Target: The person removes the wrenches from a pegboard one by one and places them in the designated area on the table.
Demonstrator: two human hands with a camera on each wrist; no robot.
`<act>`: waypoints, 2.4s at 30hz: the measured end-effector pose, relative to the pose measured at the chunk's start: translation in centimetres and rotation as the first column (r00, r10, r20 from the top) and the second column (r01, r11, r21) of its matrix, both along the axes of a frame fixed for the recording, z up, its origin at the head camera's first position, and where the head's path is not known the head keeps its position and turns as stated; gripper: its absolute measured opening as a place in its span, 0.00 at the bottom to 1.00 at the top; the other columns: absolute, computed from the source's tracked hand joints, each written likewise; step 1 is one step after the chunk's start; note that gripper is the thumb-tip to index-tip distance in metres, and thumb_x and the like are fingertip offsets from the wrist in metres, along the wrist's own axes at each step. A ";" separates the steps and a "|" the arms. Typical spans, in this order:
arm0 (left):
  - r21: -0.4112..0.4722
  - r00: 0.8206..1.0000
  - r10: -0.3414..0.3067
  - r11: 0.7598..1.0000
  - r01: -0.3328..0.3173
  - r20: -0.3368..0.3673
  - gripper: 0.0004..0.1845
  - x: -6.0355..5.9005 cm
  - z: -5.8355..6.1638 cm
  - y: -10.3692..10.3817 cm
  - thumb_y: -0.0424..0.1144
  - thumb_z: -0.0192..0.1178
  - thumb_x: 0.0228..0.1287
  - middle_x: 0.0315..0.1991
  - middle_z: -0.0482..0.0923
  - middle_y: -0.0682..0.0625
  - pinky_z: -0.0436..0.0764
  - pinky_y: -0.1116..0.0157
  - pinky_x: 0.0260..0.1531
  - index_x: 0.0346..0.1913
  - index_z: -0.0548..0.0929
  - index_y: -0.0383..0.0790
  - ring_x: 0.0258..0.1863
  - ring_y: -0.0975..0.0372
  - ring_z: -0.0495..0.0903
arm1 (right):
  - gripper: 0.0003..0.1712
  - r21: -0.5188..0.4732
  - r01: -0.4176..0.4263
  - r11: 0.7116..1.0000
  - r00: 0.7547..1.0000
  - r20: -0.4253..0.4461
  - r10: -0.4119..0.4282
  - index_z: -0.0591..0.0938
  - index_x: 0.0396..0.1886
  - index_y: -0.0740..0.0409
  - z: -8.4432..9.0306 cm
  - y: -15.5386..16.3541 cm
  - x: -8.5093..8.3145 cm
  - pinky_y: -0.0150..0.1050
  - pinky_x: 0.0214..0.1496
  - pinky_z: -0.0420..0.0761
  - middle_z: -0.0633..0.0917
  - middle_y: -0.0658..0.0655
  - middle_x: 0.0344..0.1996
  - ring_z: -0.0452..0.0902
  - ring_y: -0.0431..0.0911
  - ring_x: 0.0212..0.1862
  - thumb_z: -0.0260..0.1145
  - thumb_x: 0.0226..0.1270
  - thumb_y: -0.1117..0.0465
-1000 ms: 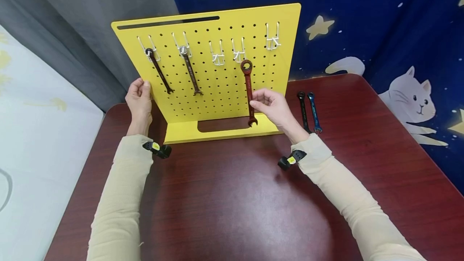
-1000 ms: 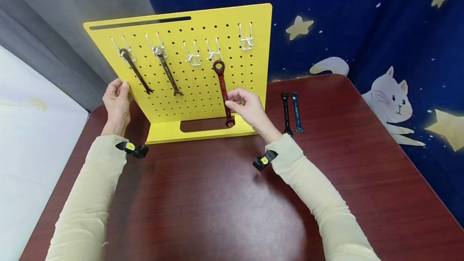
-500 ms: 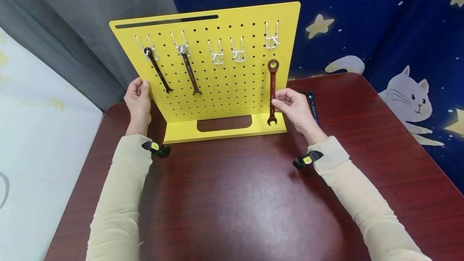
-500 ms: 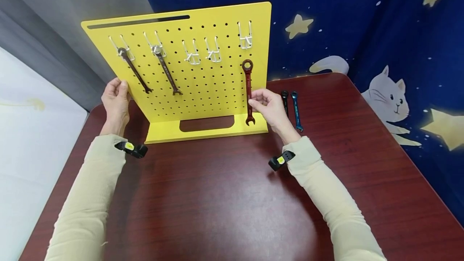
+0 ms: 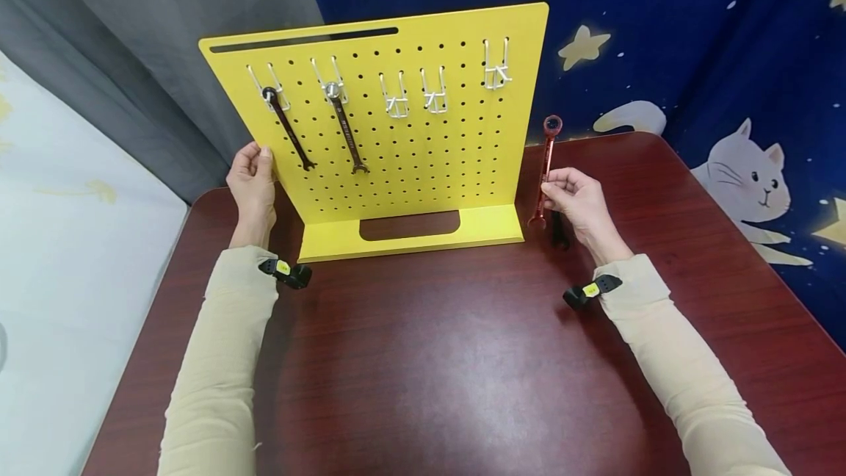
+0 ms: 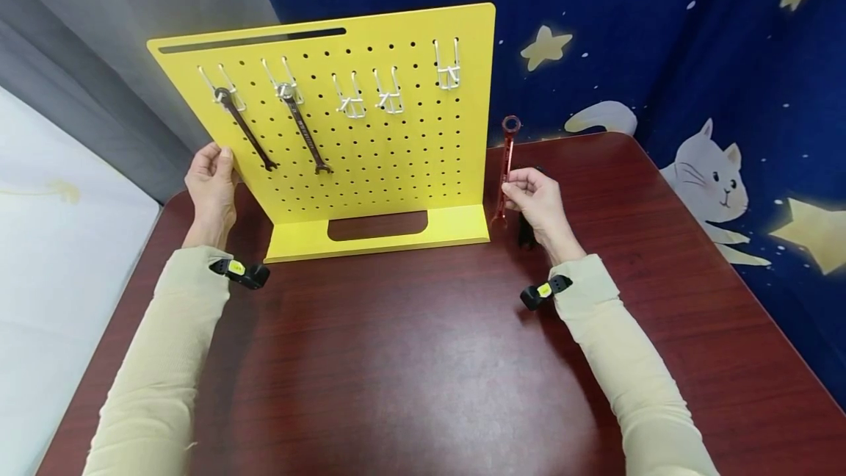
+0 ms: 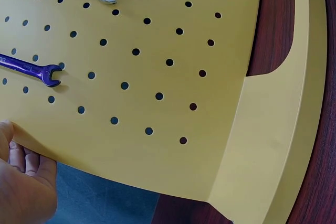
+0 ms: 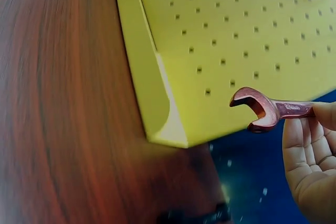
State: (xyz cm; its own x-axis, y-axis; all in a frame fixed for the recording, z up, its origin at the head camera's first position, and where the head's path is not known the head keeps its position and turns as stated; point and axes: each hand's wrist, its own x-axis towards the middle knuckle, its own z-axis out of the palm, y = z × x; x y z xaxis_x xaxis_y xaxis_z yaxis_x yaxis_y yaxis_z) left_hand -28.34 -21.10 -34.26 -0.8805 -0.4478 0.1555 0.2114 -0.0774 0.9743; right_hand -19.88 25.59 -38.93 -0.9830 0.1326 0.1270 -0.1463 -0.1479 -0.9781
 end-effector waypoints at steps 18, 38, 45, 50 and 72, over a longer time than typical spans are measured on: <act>-0.020 0.999 -0.002 1.000 0.003 0.052 0.12 0.2 0.1 0.0 0.43 0.58 0.64 0.36 0.76 0.55 0.72 0.69 0.42 0.49 0.79 0.47 0.38 0.65 0.74 | 0.07 -0.022 0.078 0.997 0.990 0.119 -0.075 0.78 0.31 0.60 -2.4 6.1 0.5 0.27 0.27 0.80 0.83 0.47 0.21 0.79 0.35 0.22 0.60 0.62 0.75; -0.011 0.999 0.001 1.000 0.000 0.049 0.11 0.2 -0.1 -0.1 0.42 0.59 0.63 0.35 0.75 0.55 0.71 0.69 0.40 0.48 0.79 0.47 0.36 0.65 0.72 | 0.02 0.257 0.021 0.966 0.954 0.283 -0.096 0.76 0.34 0.60 -3.2 9.9 0.4 0.26 0.27 0.79 0.80 0.40 0.20 0.76 0.31 0.22 0.58 0.65 0.70; 0.006 0.999 -0.005 1.000 0.005 0.043 0.11 0.1 -0.1 -0.1 0.42 0.59 0.63 0.34 0.76 0.55 0.72 0.69 0.40 0.47 0.79 0.46 0.36 0.65 0.73 | 0.10 0.434 -0.031 0.900 0.931 0.341 -0.133 0.72 0.42 0.69 -3.5 9.9 -0.1 0.25 0.29 0.78 0.77 0.35 0.21 0.74 0.28 0.24 0.57 0.67 0.66; 0.010 0.999 -0.012 1.000 0.012 0.036 0.10 0.1 -0.1 0.0 0.42 0.59 0.63 0.33 0.75 0.55 0.73 0.70 0.39 0.46 0.79 0.46 0.35 0.65 0.73 | 0.09 0.452 -0.030 0.892 0.919 0.363 -0.153 0.73 0.41 0.68 -3.8 10.1 -0.2 0.25 0.28 0.78 0.77 0.36 0.19 0.73 0.29 0.23 0.57 0.67 0.66; 0.025 1.000 -0.022 0.999 0.021 0.020 0.09 0.1 0.1 0.1 0.41 0.59 0.63 0.33 0.74 0.54 0.71 0.70 0.37 0.45 0.79 0.45 0.33 0.64 0.71 | 0.17 0.634 -0.037 0.772 0.892 0.369 -0.260 0.76 0.46 0.74 -3.8 9.9 -1.1 0.25 0.25 0.77 0.75 0.38 0.19 0.74 0.29 0.20 0.60 0.65 0.64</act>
